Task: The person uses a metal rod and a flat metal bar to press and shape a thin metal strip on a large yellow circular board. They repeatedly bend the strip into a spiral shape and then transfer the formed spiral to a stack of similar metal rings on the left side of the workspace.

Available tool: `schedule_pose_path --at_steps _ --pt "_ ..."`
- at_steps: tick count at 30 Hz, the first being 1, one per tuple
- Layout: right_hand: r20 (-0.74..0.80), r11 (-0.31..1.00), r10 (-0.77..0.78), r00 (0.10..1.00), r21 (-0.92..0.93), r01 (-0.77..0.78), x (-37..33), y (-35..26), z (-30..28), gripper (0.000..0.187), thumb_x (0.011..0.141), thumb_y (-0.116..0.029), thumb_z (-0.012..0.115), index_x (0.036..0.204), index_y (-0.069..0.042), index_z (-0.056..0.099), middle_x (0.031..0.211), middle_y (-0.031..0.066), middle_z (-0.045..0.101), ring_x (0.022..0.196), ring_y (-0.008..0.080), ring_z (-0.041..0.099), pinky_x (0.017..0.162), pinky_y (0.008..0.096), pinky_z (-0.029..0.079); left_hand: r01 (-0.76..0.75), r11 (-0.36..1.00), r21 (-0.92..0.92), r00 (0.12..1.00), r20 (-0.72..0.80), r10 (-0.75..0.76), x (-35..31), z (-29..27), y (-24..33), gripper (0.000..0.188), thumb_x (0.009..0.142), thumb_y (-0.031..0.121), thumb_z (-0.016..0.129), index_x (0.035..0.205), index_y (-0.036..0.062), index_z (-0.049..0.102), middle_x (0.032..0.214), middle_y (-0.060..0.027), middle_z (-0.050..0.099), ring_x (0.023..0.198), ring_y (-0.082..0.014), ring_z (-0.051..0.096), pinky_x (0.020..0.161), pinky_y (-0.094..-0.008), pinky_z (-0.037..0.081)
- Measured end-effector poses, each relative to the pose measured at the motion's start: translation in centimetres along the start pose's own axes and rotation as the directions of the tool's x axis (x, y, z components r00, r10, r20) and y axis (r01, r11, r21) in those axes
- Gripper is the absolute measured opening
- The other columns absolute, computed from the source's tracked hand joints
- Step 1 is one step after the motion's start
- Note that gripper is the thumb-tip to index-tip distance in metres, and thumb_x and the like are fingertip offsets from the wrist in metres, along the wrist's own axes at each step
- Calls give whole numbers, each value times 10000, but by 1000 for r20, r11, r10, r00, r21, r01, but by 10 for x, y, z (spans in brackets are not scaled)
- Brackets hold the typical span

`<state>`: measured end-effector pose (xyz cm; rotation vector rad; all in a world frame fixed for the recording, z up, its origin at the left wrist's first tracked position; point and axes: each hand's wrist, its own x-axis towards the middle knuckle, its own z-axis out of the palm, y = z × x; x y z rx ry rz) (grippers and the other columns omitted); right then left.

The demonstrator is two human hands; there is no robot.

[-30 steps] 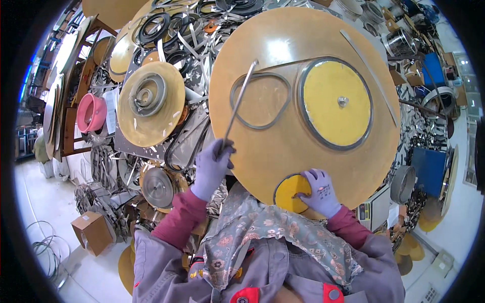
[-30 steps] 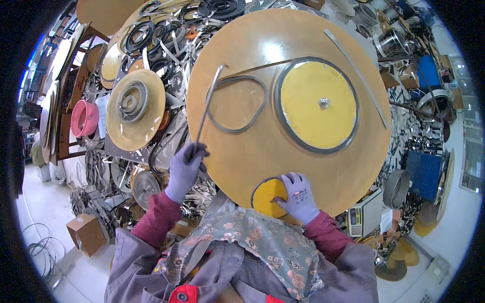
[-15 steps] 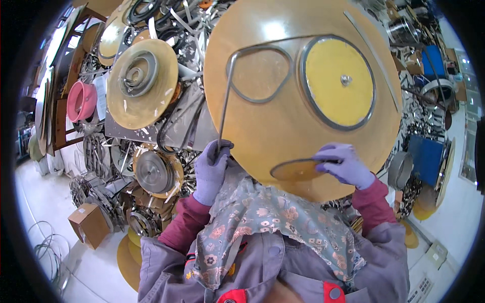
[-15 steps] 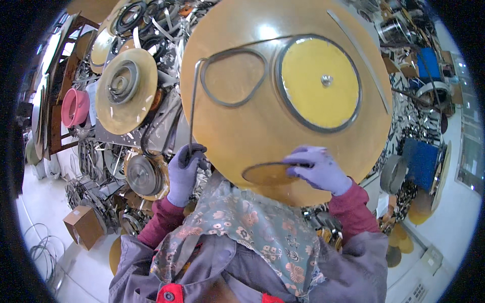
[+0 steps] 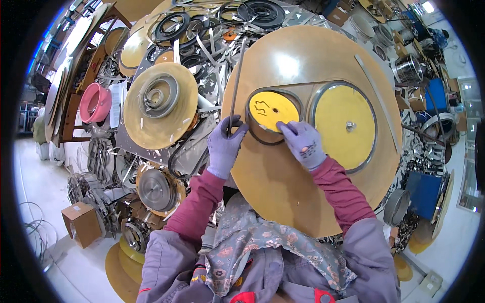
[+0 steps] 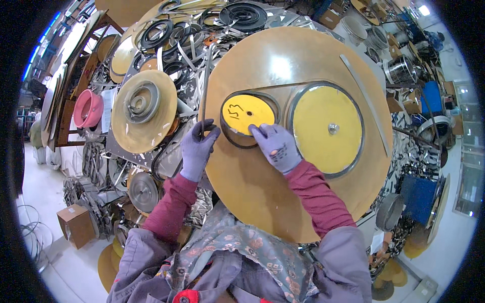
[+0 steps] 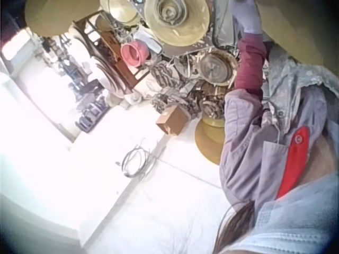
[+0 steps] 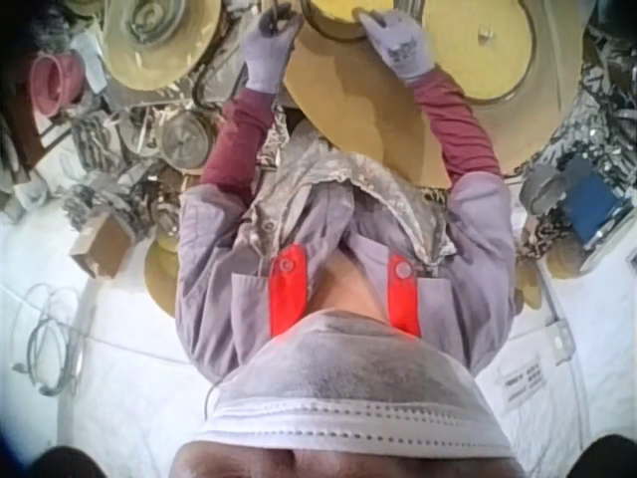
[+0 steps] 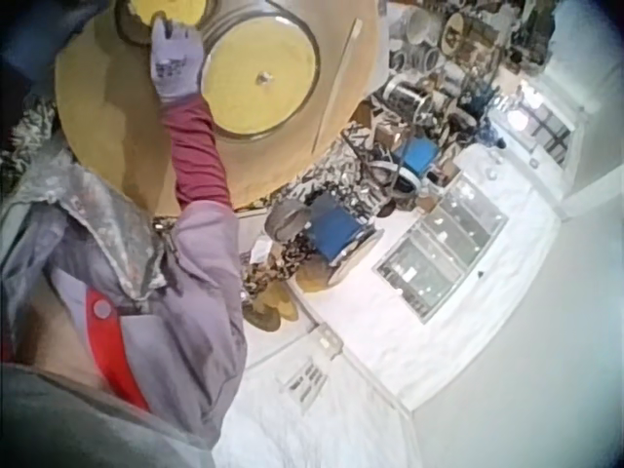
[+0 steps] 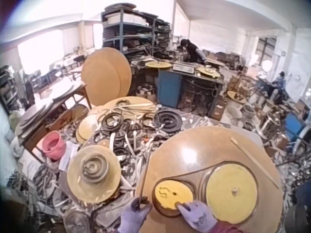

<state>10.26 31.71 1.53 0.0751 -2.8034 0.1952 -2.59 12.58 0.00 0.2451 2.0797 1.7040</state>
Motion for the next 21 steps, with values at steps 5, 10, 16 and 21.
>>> schedule_pose_path --at_steps 5,10,16,21 --pt "58 981 101 993 160 -109 -1 -10 22 347 775 -99 583 1119 -68 556 890 80 526 769 229 586 662 328 490 -48 992 115 998 34 44 29 14 -4 369 780 127 703 1096 -19 580 884 -90 667 643 -130 611 608 -263 483" --pt "141 945 190 972 240 -220 2 -8 11 272 799 -146 605 1057 -65 571 938 104 590 815 272 613 685 360 503 -226 947 227 974 59 218 40 21 -13 284 768 99 694 1007 -23 600 851 -74 661 676 -136 611 635 -273 487" --pt "186 922 297 936 200 -332 -6 17 9 148 813 -153 595 955 -111 596 859 89 630 792 265 628 650 366 509 -312 854 416 950 162 269 38 38 3 241 709 123 716 895 21 602 776 -163 636 724 -299 637 643 -355 487" --pt "242 922 302 922 172 -347 -3 19 5 201 803 -131 617 1002 -104 609 885 99 623 797 273 623 677 358 505 -408 760 506 910 166 379 42 46 -6 258 712 120 696 938 26 611 816 -159 634 800 -346 612 703 -415 477"
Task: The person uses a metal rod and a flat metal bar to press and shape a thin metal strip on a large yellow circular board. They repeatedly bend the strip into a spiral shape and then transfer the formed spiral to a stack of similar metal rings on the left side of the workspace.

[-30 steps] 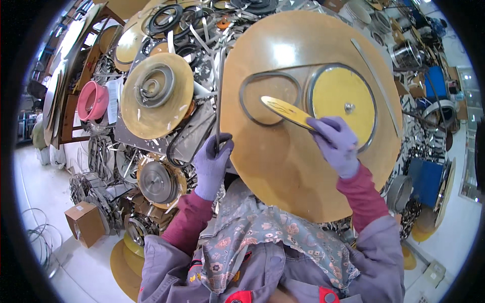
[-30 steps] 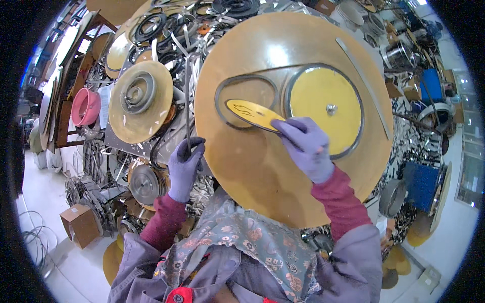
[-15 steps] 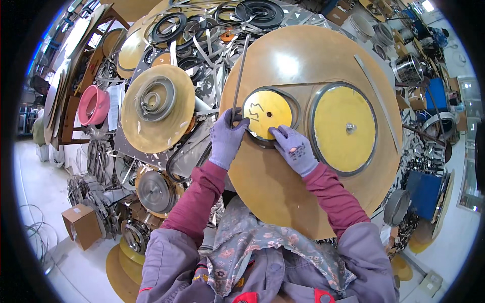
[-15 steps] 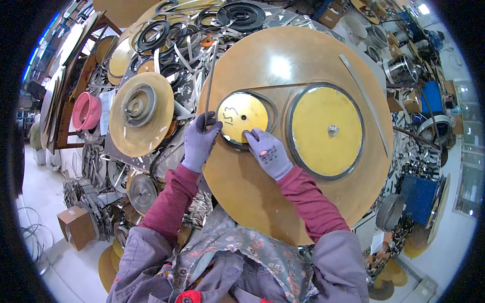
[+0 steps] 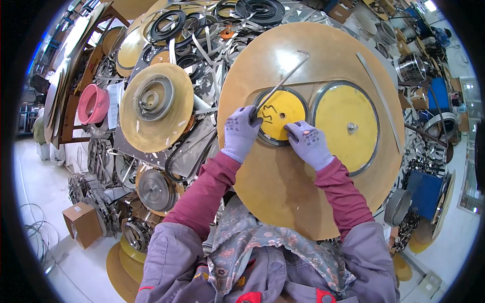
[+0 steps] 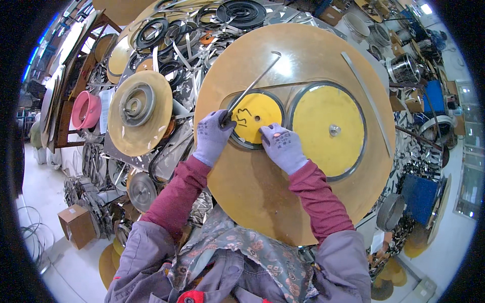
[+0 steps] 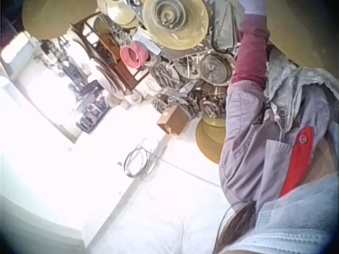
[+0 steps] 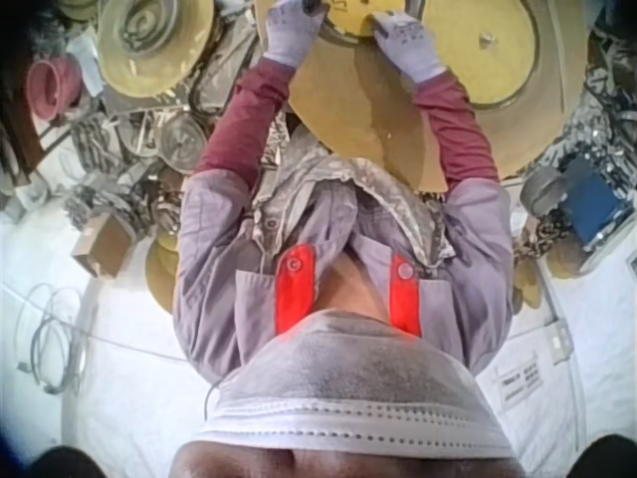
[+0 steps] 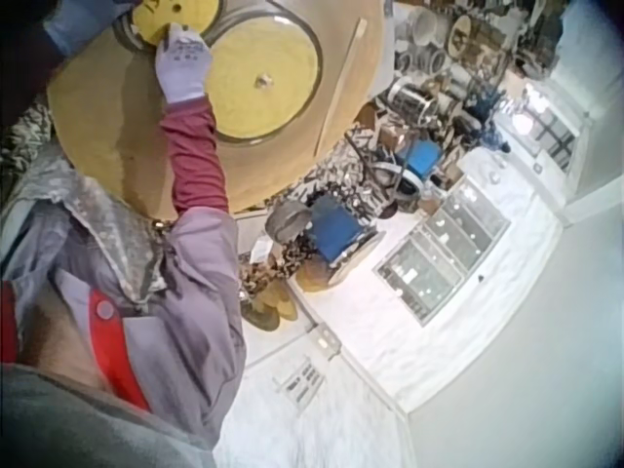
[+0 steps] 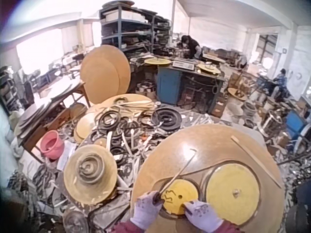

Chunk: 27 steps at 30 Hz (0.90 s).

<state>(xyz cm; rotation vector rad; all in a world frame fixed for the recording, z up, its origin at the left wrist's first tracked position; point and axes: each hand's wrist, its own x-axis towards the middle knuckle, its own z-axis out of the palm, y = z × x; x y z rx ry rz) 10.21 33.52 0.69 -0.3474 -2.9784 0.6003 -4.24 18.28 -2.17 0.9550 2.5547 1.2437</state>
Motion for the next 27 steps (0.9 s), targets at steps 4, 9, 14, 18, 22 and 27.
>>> schedule_pose_path --at_steps 4,9,14,18,22,27 --pt "-94 984 54 994 174 -37 0 -15 -13 161 816 -130 610 971 -85 613 889 112 629 804 281 626 679 363 508 100 980 -174 990 -82 -116 -12 -19 -1 275 787 113 659 1041 14 614 766 -105 632 625 -216 602 586 -322 477" --pt "-128 937 69 989 348 -20 -21 -31 -20 186 813 -94 630 995 -58 633 930 125 633 827 277 627 720 360 507 497 725 -476 866 218 -450 -49 -58 24 222 882 80 562 1084 3 612 708 -42 599 497 -54 505 464 -208 417" --pt "-262 971 42 964 237 22 -21 -8 -5 330 794 -18 581 1122 -54 586 1082 191 577 987 344 570 822 390 482 500 803 -323 846 380 -374 -102 -71 19 214 894 40 513 1082 -15 598 705 -61 618 524 -85 545 489 -237 442" --pt "-335 995 -71 939 47 92 21 -3 0 403 781 32 472 1176 -4 540 1157 199 545 1088 369 511 928 410 426 428 875 -227 865 384 -324 -121 -70 17 192 908 95 522 1031 -23 609 651 -82 601 547 -115 565 511 -279 445" --pt "-176 995 -87 981 -62 77 -4 -6 30 446 775 53 432 1206 -16 525 1215 195 524 1150 378 477 986 413 388 294 954 -57 886 391 -250 -142 -77 -1 224 915 159 542 1029 -11 634 634 -87 608 530 -106 565 532 -275 454" --pt "-293 983 -13 956 171 66 2 3 6 416 723 95 465 1108 -4 584 1124 175 576 1053 338 551 931 397 435 367 922 -122 869 398 -293 -145 -78 7 222 900 117 539 1051 -21 625 693 -108 637 575 -129 600 567 -275 473"
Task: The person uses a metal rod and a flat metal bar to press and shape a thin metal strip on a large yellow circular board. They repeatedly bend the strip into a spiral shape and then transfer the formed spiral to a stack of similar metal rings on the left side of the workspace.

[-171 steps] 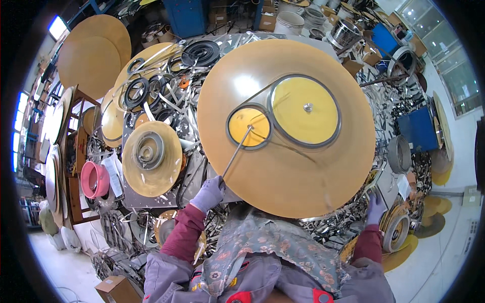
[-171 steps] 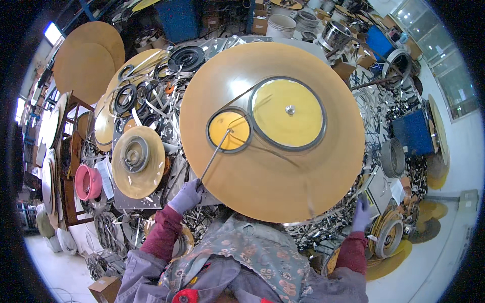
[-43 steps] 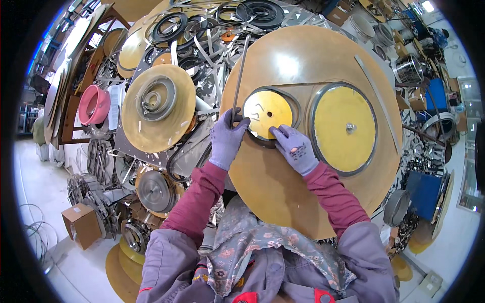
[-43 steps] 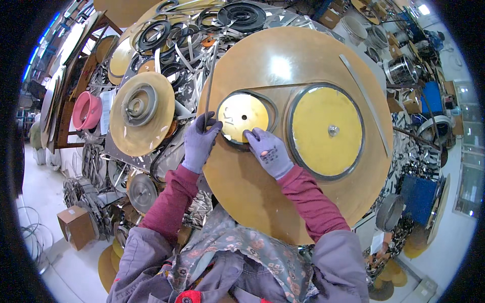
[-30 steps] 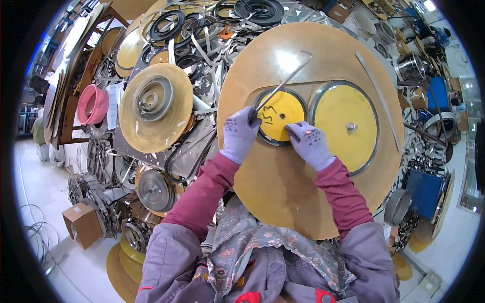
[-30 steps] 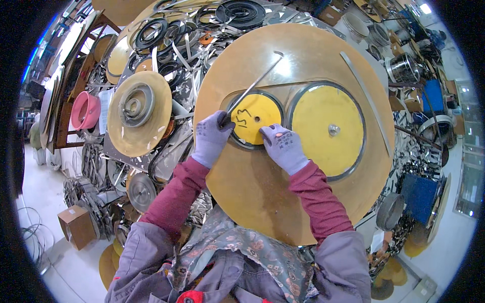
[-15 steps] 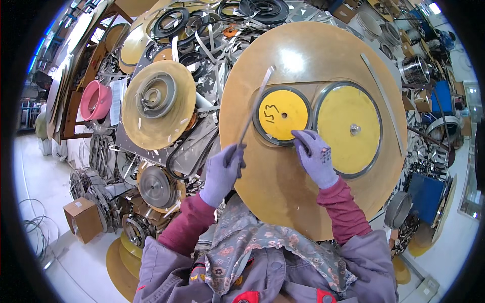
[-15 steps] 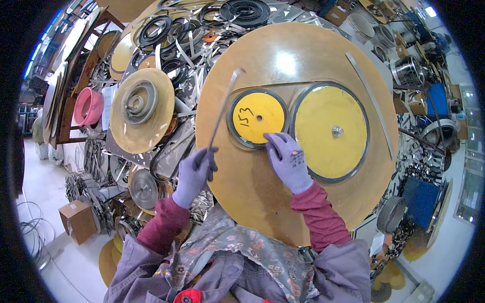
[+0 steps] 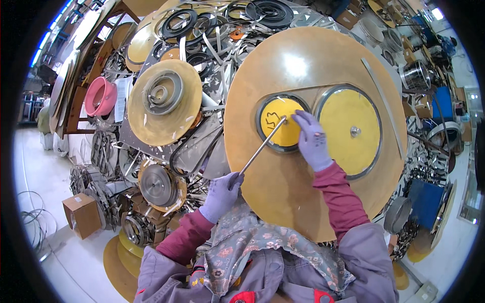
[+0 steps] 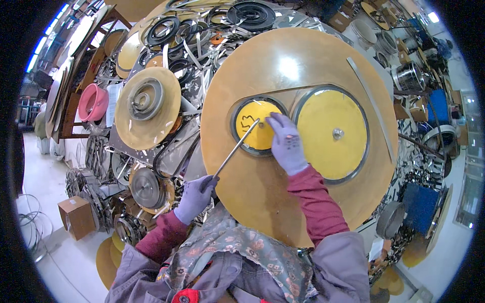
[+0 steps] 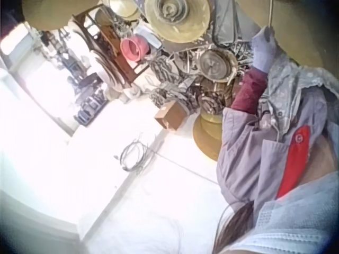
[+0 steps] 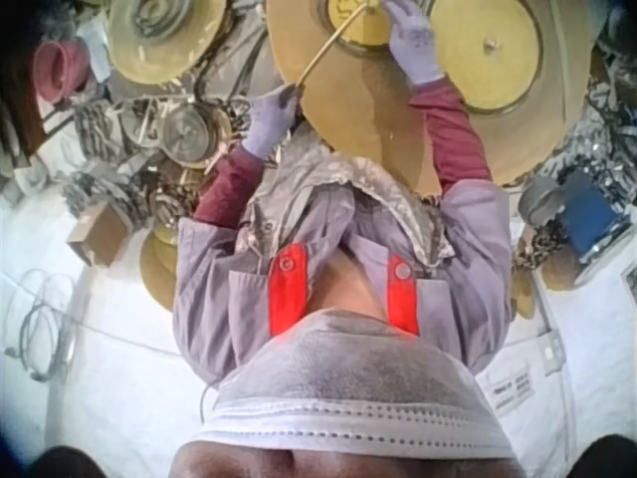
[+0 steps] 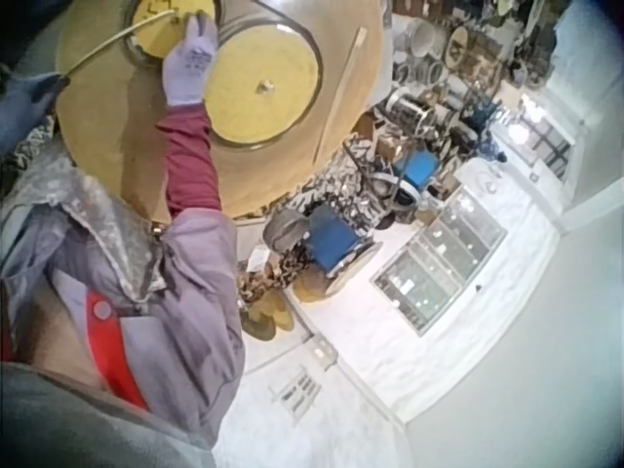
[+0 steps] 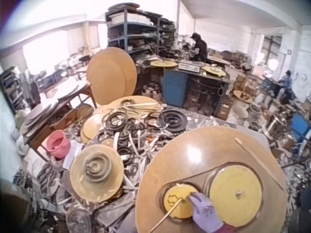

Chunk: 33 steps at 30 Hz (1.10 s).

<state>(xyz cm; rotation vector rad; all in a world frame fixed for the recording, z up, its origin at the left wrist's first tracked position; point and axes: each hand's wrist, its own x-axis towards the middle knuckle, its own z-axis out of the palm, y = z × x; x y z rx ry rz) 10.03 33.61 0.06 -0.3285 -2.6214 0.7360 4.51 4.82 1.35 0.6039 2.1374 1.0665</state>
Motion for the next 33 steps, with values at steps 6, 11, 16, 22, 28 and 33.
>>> schedule_pose_path --at_steps 6,11,16,22,28,33 --pt "-84 993 121 989 13 -120 -36 -21 -57 307 836 23 493 1132 3 573 1195 163 558 1107 321 539 942 369 426 16 993 -121 995 -93 -28 -9 20 19 243 859 79 567 1081 -10 605 755 -110 642 672 -153 614 646 -290 497" --pt "32 544 533 845 753 -371 -91 -53 -54 386 891 -131 495 1243 28 482 1333 142 459 1052 243 579 883 367 466 -297 930 218 954 109 279 6 96 61 477 788 130 601 1228 8 463 962 -171 602 851 -316 611 712 -387 502" --pt "-38 515 807 589 535 -670 -99 -3 -84 459 927 -221 460 1340 -37 382 899 110 608 700 202 573 629 286 495 -433 867 247 901 126 415 -13 109 88 574 769 224 638 1222 -37 402 1112 -231 522 1005 -364 536 869 -415 438" --pt "-235 558 593 770 -570 -603 -246 317 -174 389 932 -246 420 1138 65 531 1087 253 584 923 340 593 831 406 458 -37 924 381 880 -426 211 -95 51 -55 439 712 134 637 1104 -18 508 1037 -201 548 973 -370 544 851 -427 449" --pt "325 300 779 536 -944 135 -254 324 -185 393 934 -252 436 1148 60 543 1095 262 593 936 337 601 836 405 465 718 670 188 643 -546 -536 -345 128 -176 348 708 113 598 1034 20 516 1015 -189 538 938 -347 543 823 -433 421" --pt "257 525 607 752 -840 -137 -192 236 -180 419 947 -274 444 1192 56 524 1149 253 574 990 323 587 868 373 458 948 299 105 314 -186 -931 -468 259 -226 326 762 123 541 1082 67 566 1040 -162 581 1001 -309 556 862 -402 426"
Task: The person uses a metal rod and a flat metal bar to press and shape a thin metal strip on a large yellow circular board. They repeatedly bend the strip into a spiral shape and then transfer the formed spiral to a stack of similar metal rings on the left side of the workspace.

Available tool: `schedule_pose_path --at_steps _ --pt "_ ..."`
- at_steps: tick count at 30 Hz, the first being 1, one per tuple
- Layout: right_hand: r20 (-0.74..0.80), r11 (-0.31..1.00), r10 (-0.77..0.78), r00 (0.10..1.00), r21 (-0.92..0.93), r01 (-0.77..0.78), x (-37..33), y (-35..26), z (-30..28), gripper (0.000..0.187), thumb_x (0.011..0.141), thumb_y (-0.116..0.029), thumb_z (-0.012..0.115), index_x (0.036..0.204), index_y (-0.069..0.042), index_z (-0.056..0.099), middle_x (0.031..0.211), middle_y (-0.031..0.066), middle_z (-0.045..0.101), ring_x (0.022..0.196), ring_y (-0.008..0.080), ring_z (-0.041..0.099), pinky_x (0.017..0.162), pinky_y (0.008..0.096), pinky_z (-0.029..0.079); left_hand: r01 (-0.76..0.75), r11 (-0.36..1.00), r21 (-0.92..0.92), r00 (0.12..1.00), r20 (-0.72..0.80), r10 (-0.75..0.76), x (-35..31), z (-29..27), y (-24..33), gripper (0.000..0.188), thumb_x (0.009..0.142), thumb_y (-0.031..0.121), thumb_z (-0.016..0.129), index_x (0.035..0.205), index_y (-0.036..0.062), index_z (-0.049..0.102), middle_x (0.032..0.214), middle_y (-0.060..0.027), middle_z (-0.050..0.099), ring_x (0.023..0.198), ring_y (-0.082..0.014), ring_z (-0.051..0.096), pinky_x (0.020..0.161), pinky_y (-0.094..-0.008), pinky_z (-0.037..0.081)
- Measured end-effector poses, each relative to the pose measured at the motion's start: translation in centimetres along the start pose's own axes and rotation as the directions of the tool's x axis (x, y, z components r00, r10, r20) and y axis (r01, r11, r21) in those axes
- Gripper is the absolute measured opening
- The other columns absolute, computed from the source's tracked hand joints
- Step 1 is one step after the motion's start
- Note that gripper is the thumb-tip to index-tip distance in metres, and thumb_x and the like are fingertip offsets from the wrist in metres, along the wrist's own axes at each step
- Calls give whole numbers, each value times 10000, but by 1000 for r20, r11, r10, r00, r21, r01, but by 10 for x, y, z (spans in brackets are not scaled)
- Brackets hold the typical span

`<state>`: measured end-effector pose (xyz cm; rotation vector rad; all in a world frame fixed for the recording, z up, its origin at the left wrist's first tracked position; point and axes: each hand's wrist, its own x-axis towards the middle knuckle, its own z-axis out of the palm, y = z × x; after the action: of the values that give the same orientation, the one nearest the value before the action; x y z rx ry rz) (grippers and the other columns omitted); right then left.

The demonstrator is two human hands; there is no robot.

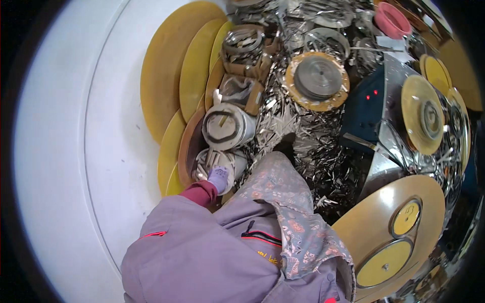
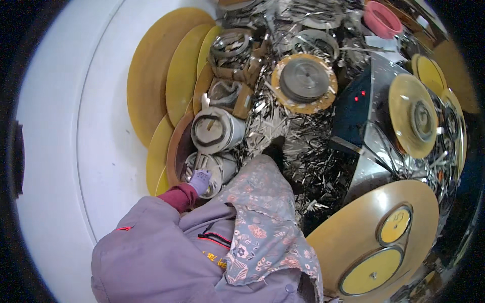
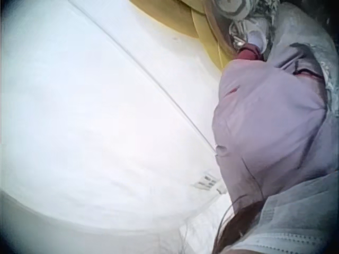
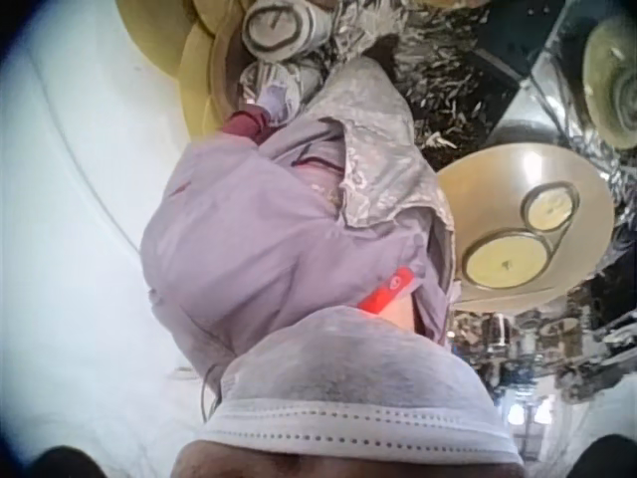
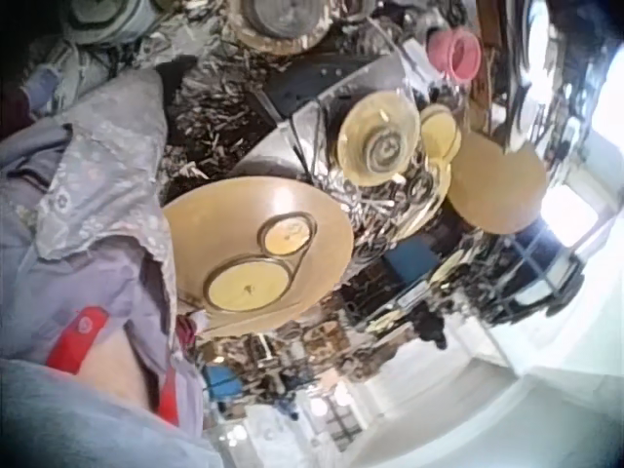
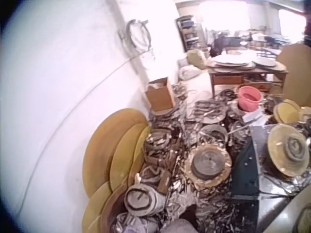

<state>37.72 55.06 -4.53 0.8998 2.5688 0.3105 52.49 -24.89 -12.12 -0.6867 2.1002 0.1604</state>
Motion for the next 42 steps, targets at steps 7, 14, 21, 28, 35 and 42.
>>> schedule_pose_path --at_steps 7,14,21,28,35,42 --pt "-293 488 -262 920 782 388 -55 -198 -178 396 926 -218 526 1223 45 527 1165 181 586 988 228 579 859 322 469 -249 949 195 956 -108 273 12 25 -47 292 789 136 532 1048 47 634 1092 -165 609 944 -297 607 846 -378 461" --pt "-488 484 -539 687 488 726 -137 -423 -245 278 779 -121 649 1050 -61 638 1036 136 630 961 282 602 852 363 472 -77 926 -370 970 -241 -16 89 -79 -87 618 838 250 572 1342 -28 345 1128 -258 564 1052 -366 551 902 -421 434" --pt "-586 519 -519 622 362 774 -94 -448 -256 229 809 -178 620 1014 -80 653 1040 123 629 967 299 593 867 375 458 -427 880 -209 837 -460 297 140 -225 -43 533 831 206 573 1297 -2 418 1092 -214 590 970 -374 578 817 -424 463" --pt "-626 647 -394 673 332 687 83 -455 -291 196 816 -185 598 973 -83 656 959 121 642 931 308 593 837 394 460 -781 513 356 228 -602 765 143 -435 189 518 776 117 613 1266 34 465 1264 -178 469 1173 -367 425 993 -457 341" --pt "-674 504 -586 450 132 854 264 -541 -331 243 792 -113 589 1029 -63 601 989 138 622 889 305 591 806 375 469 -794 66 604 -144 -292 945 139 -550 440 473 757 112 530 1223 34 504 1232 -143 483 1178 -320 432 988 -449 353" --pt "-578 701 -645 500 -187 688 331 -606 -346 311 834 -97 504 1144 -107 524 911 68 609 854 216 618 716 314 495 -732 -206 650 -237 40 971 168 -571 538 449 717 142 540 1158 62 549 1068 -97 518 1032 -270 499 903 -424 410"
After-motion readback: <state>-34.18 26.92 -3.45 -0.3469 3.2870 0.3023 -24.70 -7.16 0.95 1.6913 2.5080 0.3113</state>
